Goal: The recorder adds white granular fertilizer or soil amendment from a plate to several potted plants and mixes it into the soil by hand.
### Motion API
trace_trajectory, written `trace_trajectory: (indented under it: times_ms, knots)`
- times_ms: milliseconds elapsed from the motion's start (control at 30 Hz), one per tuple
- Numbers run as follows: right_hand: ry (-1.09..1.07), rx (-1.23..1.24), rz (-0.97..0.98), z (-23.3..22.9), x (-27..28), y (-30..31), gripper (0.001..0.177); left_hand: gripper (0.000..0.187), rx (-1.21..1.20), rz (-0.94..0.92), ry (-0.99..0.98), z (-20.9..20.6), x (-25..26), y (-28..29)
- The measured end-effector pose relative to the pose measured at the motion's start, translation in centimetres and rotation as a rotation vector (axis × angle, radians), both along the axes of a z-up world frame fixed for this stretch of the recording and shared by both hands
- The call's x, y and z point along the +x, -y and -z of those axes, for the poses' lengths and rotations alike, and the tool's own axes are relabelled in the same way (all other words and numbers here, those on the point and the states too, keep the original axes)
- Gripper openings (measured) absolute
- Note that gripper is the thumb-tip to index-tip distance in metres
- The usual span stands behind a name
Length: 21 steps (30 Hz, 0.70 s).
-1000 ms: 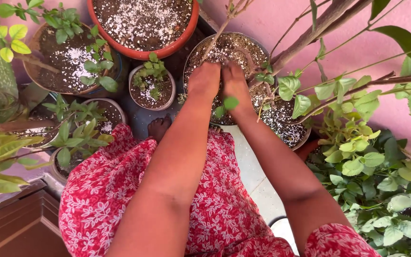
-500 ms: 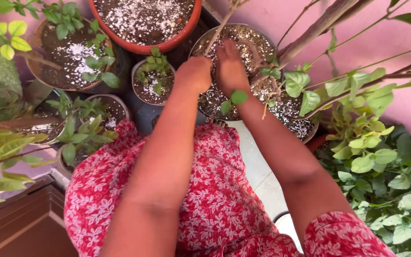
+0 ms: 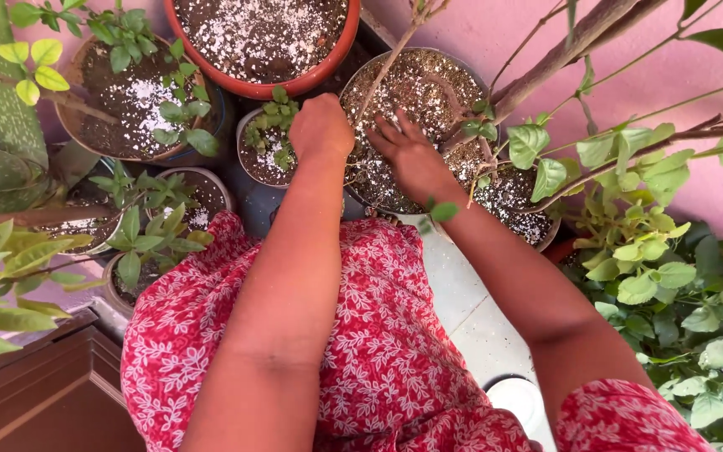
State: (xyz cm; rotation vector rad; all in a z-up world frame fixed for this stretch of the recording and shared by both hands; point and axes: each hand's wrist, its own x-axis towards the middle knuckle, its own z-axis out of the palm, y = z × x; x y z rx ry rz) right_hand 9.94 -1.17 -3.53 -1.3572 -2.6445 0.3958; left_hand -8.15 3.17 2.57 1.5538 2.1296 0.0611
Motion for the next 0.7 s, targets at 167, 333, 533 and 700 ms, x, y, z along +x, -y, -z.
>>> trace_trajectory:
  times_ms: [167, 333, 533, 700]
  knots:
    - [-0.147, 0.017, -0.125, 1.5, 0.4, -1.1, 0.036, 0.023, -0.056, 0.023, 0.004, 0.7, 0.2, 0.2]
    - [-0.281, 0.056, -0.254, -0.3, -1.7, -1.9, 0.029, 0.022, 0.015, 0.063, 0.011, 1.0, 1.1, 0.9]
    - [-0.262, 0.13, -0.122, -0.8, 2.9, -0.3, 0.033, 0.025, -0.016, 0.304, -0.004, 2.4, 2.9, 1.4]
    - [-0.293, -0.031, 0.286, -4.6, 5.6, 6.6, 0.037, 0.035, -0.001, 0.578, 0.05, 2.5, 5.2, 1.6]
